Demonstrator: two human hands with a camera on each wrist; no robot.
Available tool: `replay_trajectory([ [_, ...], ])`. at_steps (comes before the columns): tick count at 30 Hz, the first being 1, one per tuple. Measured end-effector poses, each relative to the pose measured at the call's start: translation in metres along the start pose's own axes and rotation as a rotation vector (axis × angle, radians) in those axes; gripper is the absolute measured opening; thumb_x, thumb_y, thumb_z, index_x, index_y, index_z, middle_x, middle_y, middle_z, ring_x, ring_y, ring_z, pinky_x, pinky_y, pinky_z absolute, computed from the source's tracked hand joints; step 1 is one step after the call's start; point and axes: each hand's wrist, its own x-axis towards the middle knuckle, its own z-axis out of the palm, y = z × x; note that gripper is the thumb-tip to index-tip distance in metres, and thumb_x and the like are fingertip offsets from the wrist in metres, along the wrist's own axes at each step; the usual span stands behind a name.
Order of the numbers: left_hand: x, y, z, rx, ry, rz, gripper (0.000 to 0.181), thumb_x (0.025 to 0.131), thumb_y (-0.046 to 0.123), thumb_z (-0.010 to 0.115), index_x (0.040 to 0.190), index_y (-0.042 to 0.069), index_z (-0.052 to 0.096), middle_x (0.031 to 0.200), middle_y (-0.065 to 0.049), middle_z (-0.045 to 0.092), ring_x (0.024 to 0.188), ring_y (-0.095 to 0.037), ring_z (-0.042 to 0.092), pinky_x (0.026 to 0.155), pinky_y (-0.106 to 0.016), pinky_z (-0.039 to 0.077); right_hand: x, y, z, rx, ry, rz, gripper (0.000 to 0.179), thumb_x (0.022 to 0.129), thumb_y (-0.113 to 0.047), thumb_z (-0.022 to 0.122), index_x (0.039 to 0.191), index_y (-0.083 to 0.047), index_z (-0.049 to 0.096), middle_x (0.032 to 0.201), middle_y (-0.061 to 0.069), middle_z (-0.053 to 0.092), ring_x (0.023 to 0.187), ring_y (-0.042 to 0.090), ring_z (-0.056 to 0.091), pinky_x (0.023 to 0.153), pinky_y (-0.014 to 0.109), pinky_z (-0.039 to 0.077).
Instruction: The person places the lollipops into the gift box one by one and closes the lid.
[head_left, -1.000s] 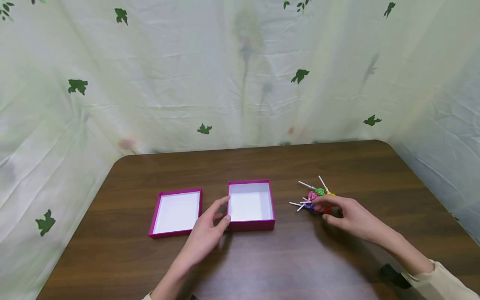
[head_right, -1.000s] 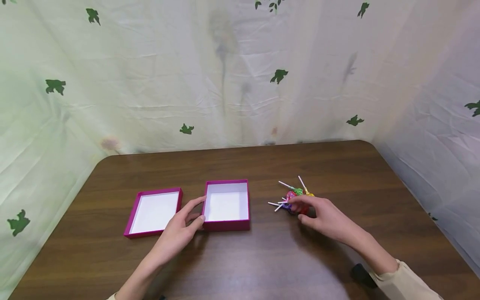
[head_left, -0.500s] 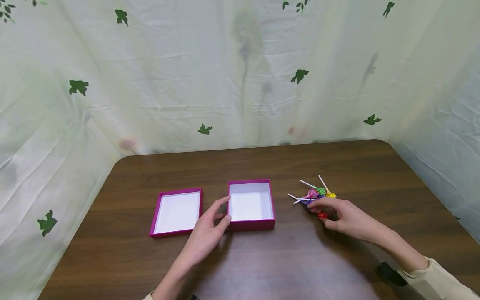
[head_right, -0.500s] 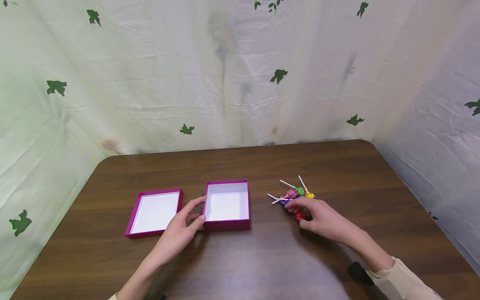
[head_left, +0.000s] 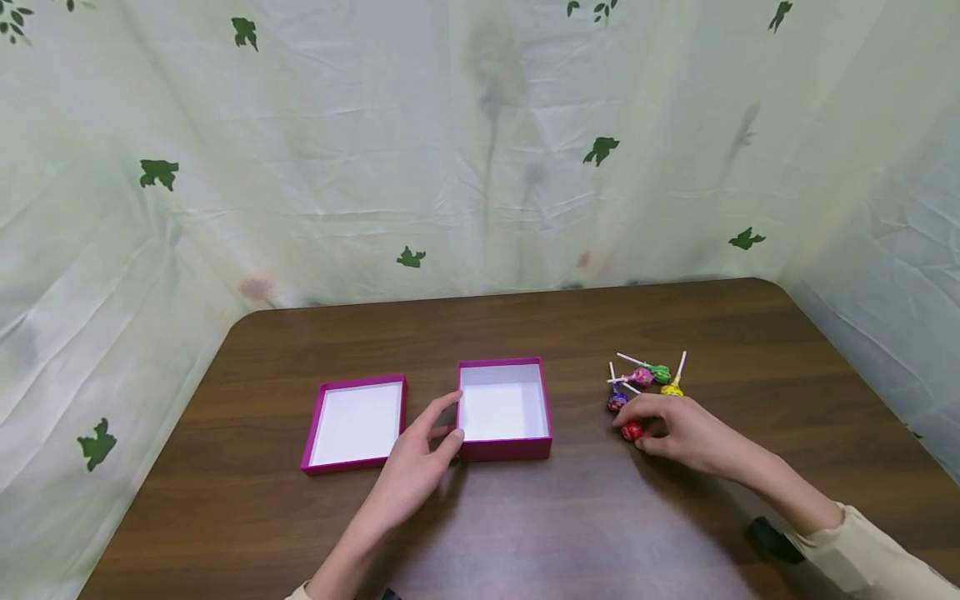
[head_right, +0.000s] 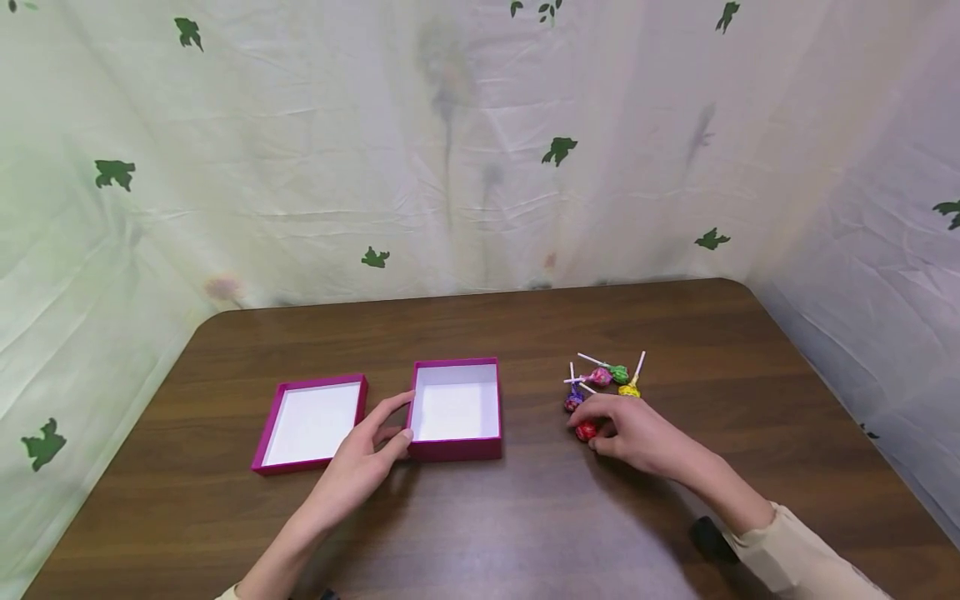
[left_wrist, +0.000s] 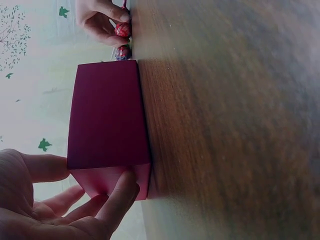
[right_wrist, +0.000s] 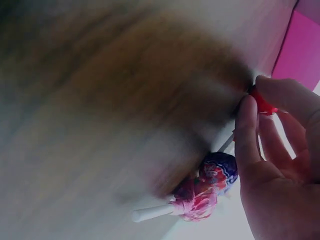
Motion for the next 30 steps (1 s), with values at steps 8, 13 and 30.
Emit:
replay_trajectory([
  [8,0.0,-0.001,-0.001,-0.004,-0.005,0.004,0.048,0.099,0.02,0.059,0.145,0.027,0.047,0.148,0.002,0.045,0.12,-0.029,0.057,0.092,-0.049,0.049,0.007,0.004,0.001,0.046,-0.002,0.101,0.036,0.075,0.003,0.076,0.104,-0.016,0.07,0.093,-0.01,0.066,0.081,0.009,0.061,0.07,0.027,0.051],
  [13,0.0,-0.003,0.0,-0.01,-0.01,0.011,0.048,0.099,0.02,0.059,0.145,0.027,0.047,0.148,0.002,0.045,0.12,-0.028,0.057,0.09,-0.047,0.05,0.011,0.003,0.004,-0.011,0.033,0.095,0.031,0.075,-0.003,0.081,0.1,-0.019,0.073,0.093,-0.015,0.065,0.084,0.009,0.06,0.073,0.029,0.051],
  [30,0.001,-0.004,0.0,-0.024,-0.018,0.007,0.048,0.099,0.022,0.058,0.145,0.028,0.047,0.148,0.003,0.044,0.12,-0.028,0.056,0.091,-0.047,0.05,0.014,-0.012,0.009,0.009,0.115,0.064,0.027,0.081,-0.017,0.082,0.107,-0.019,0.074,0.099,-0.019,0.067,0.094,0.006,0.061,0.084,0.031,0.05],
])
